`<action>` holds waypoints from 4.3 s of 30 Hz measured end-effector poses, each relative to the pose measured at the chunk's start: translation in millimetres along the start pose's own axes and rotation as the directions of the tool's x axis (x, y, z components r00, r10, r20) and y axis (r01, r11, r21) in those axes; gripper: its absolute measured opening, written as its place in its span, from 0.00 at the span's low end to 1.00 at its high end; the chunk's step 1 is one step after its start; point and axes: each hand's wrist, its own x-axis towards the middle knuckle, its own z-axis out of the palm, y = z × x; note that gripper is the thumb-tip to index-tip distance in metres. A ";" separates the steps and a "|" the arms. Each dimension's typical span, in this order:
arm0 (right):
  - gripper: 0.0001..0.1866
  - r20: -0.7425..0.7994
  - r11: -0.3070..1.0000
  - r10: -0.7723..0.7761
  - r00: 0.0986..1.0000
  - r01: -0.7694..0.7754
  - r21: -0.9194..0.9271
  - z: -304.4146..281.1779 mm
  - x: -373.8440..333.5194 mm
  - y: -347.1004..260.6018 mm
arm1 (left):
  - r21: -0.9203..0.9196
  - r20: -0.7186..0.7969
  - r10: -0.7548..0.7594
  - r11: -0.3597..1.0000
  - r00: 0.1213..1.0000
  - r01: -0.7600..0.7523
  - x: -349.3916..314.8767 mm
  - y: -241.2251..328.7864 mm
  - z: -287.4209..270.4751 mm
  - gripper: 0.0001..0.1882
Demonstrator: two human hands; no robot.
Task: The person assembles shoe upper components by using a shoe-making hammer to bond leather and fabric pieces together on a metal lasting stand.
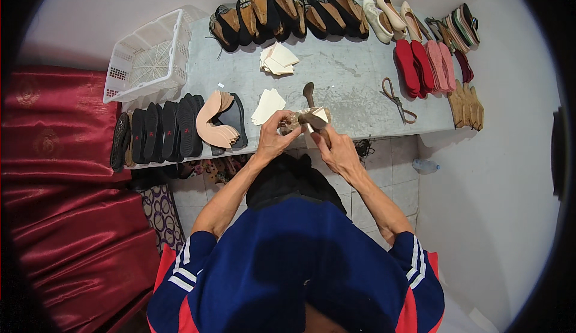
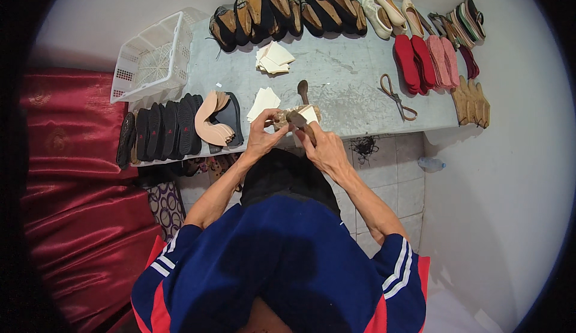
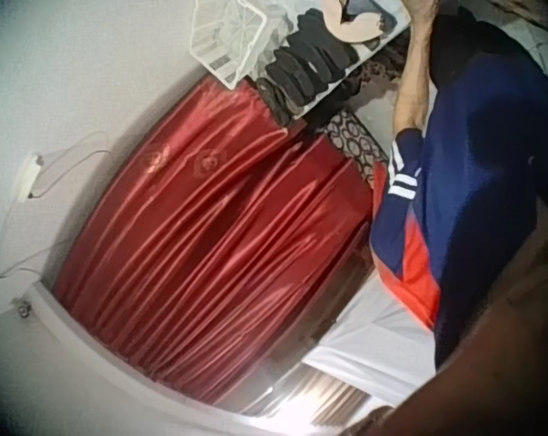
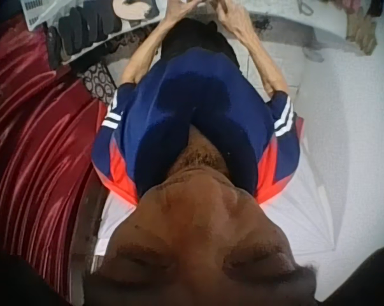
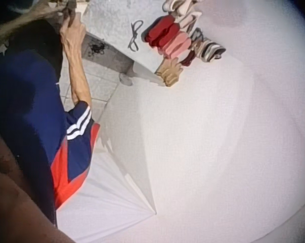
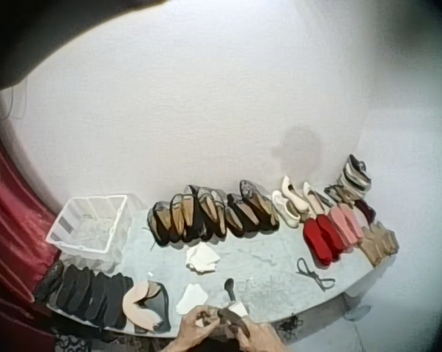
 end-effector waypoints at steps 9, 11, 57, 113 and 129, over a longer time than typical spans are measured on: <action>0.18 -0.032 0.997 0.071 0.997 -0.070 0.041 -3.8 0.1 0.9 | -0.043 0.023 -0.167 0.985 0.986 0.168 -1.1 10.8 -1.3 0.22; 0.19 -0.085 0.992 0.107 0.991 -0.102 0.068 -8.0 0.0 3.1 | -0.196 -0.004 -0.319 0.930 0.948 0.313 1.8 13.8 1.3 0.24; 0.19 -0.262 0.913 0.101 0.960 0.016 0.408 -20.9 47.0 58.1 | -0.337 0.114 -0.469 0.811 0.876 0.478 73.5 33.8 -68.9 0.34; 0.10 0.143 0.683 -0.596 0.790 0.593 -0.427 -26.8 54.7 77.2 | 0.332 0.534 0.085 0.894 0.841 -0.301 70.8 35.3 -9.1 0.10; 0.27 -0.367 0.874 0.270 0.890 -0.387 -0.295 -10.3 40.7 202.3 | 0.363 0.322 0.145 0.894 0.936 -0.263 35.3 39.3 7.3 0.11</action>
